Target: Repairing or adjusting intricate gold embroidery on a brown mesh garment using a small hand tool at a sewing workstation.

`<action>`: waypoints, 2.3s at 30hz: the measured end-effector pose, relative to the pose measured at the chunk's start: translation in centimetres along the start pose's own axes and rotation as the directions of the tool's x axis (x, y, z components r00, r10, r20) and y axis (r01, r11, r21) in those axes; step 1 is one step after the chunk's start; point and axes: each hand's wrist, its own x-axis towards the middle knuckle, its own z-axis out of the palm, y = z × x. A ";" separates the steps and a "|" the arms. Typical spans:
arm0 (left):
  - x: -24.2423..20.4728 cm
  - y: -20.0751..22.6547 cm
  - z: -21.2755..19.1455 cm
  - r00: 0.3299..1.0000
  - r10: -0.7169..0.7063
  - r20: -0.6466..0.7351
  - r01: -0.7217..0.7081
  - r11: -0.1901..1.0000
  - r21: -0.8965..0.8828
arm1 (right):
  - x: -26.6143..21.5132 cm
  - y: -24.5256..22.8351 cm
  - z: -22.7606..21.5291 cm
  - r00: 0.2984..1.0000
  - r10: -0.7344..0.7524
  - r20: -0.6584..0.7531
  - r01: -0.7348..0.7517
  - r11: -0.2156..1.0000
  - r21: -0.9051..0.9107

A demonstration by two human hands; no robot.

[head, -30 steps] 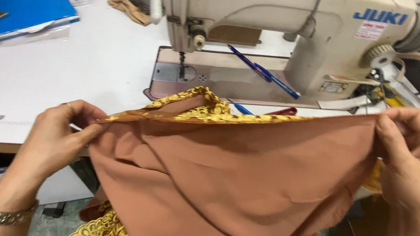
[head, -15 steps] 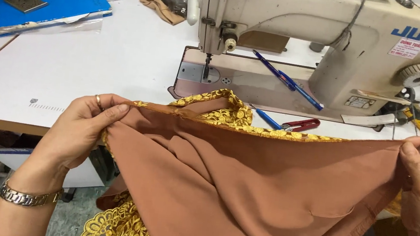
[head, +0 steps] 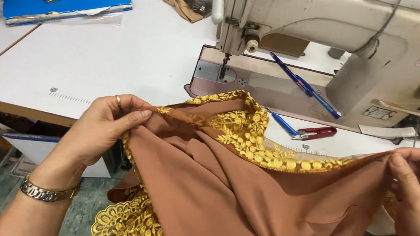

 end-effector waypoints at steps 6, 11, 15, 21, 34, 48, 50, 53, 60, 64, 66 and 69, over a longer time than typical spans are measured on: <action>-1.0 1.7 0.8 0.998 -0.062 -0.017 0.064 0.993 0.100 | -1.8 -3.2 4.8 0.989 0.044 0.140 -0.066 0.986 0.155; -1.4 1.5 0.6 1.000 -0.022 0.009 0.021 0.991 0.129 | -4.5 -9.2 10.5 0.965 0.097 0.243 -0.115 0.991 0.062; -2.1 2.0 0.8 1.000 -0.025 0.014 0.023 0.994 0.109 | -5.0 -9.3 13.7 0.884 -0.157 0.440 0.243 0.959 -0.146; -3.1 2.0 0.8 0.992 0.090 0.085 -0.097 0.993 0.073 | -6.5 -11.4 18.1 0.664 -0.491 0.564 0.665 0.732 -0.147; -6.0 2.8 3.6 0.961 0.270 -0.056 -0.263 0.959 0.103 | -5.3 -14.2 18.9 0.763 -0.380 0.523 0.375 0.919 0.121; -6.0 0.5 6.5 0.742 0.665 -0.085 -0.517 0.648 0.559 | -5.0 -9.6 16.3 0.857 -0.057 0.512 0.079 0.997 -0.021; -5.9 0.5 6.5 0.744 0.664 -0.079 -0.519 0.648 0.557 | -4.3 -8.5 15.0 0.879 -0.086 0.469 0.103 0.995 -0.010; -5.8 0.4 6.6 0.743 0.666 -0.068 -0.517 0.635 0.574 | -1.8 -6.8 13.0 0.937 -0.111 0.332 0.139 0.988 -0.061; -5.4 -0.4 7.0 0.737 0.669 -0.102 -0.491 0.632 0.600 | 4.8 -2.3 12.3 0.838 -0.231 0.495 0.484 0.735 -0.476; -5.3 -0.4 7.2 0.731 0.673 -0.112 -0.487 0.629 0.606 | 5.6 -1.6 14.1 0.787 -0.241 0.567 0.581 0.599 -0.551; -5.4 -0.2 7.2 0.711 0.694 -0.110 -0.507 0.615 0.604 | 6.2 -0.6 14.9 0.727 -0.313 0.611 0.681 0.445 -0.582; -5.5 -0.2 7.0 0.719 0.685 -0.120 -0.492 0.623 0.608 | 6.5 0.0 15.9 0.707 -0.374 0.601 0.708 0.370 -0.602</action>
